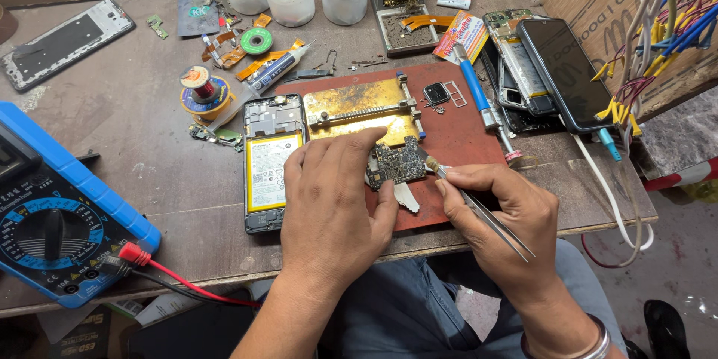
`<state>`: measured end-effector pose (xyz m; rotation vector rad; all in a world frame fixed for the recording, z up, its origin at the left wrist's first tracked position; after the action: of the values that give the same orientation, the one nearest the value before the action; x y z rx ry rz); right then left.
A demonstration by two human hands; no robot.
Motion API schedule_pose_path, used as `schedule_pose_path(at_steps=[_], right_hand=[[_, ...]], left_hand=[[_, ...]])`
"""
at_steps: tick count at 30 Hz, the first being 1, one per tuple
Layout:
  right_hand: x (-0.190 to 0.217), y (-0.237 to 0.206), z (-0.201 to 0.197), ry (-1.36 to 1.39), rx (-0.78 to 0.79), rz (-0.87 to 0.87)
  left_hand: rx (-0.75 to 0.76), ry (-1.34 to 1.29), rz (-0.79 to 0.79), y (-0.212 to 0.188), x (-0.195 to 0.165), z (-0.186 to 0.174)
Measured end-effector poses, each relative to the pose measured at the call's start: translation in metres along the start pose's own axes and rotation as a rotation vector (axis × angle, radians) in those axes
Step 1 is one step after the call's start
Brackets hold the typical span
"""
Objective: The person works on a disassembled smartphone motherboard at a repair bench, holding the board steady with one hand while using tweezers to scrape and clean its surface and components. They reposition the board repeatedly and later probe it with multimeter leads connected to a digital multimeter.
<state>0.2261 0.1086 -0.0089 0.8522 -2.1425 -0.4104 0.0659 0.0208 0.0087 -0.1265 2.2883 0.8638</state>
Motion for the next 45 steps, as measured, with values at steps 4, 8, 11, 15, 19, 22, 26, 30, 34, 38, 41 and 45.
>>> schedule_pose_path(at_steps=[4, 8, 11, 15, 19, 22, 26, 30, 34, 38, 41, 45], right_hand=[[0.0000, 0.0005, 0.0011, 0.007, 0.004, 0.016], [0.0018, -0.0002, 0.0006, 0.028, -0.002, -0.007], [0.0016, -0.0005, 0.0000, 0.031, -0.010, -0.012], [-0.0003, -0.0008, -0.0004, 0.035, -0.019, -0.005], [-0.0026, -0.0011, 0.0006, 0.035, -0.010, 0.011], [-0.0014, 0.0001, 0.0005, 0.021, -0.007, -0.010], [-0.0010, 0.0004, 0.0005, 0.029, -0.002, -0.008], [-0.0022, -0.0005, 0.0011, 0.016, 0.000, 0.014], [-0.0028, -0.0008, -0.0001, 0.040, -0.006, 0.018], [-0.0026, -0.0004, 0.0006, 0.027, 0.005, 0.014], [-0.0019, 0.0002, 0.0004, 0.012, 0.002, 0.010], [0.0006, 0.0009, 0.0005, 0.026, 0.004, -0.006]], left_hand=[[-0.004, -0.002, 0.006, 0.0005, -0.0008, -0.0009], [0.015, -0.005, -0.028, 0.0005, 0.0022, 0.0009], [0.011, -0.005, -0.014, 0.0005, 0.0011, 0.0002], [0.000, -0.002, 0.006, 0.0006, -0.0007, -0.0011], [0.008, 0.005, -0.011, 0.0008, 0.0010, -0.0002], [0.012, 0.003, -0.018, 0.0005, 0.0010, 0.0007], [0.006, 0.005, 0.002, 0.0003, -0.0004, 0.0003], [0.009, 0.000, -0.001, -0.0001, 0.0005, 0.0007], [0.004, 0.000, -0.002, -0.0004, 0.0007, 0.0002], [0.008, -0.005, -0.012, -0.0001, 0.0015, 0.0003], [-0.001, -0.006, 0.001, -0.0001, -0.0001, -0.0003], [0.005, -0.003, -0.009, -0.0001, 0.0010, 0.0006]])
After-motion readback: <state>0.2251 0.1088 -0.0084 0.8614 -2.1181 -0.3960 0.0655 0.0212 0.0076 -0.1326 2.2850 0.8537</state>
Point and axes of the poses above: each hand's wrist, its own y-axis towards the middle knuckle, its own z-axis out of the palm, x = y × z, the point moved 9 cm from there along y, towards the middle knuckle, and after that the axes turned 15 degrees about -y, right-handed, at the moved point
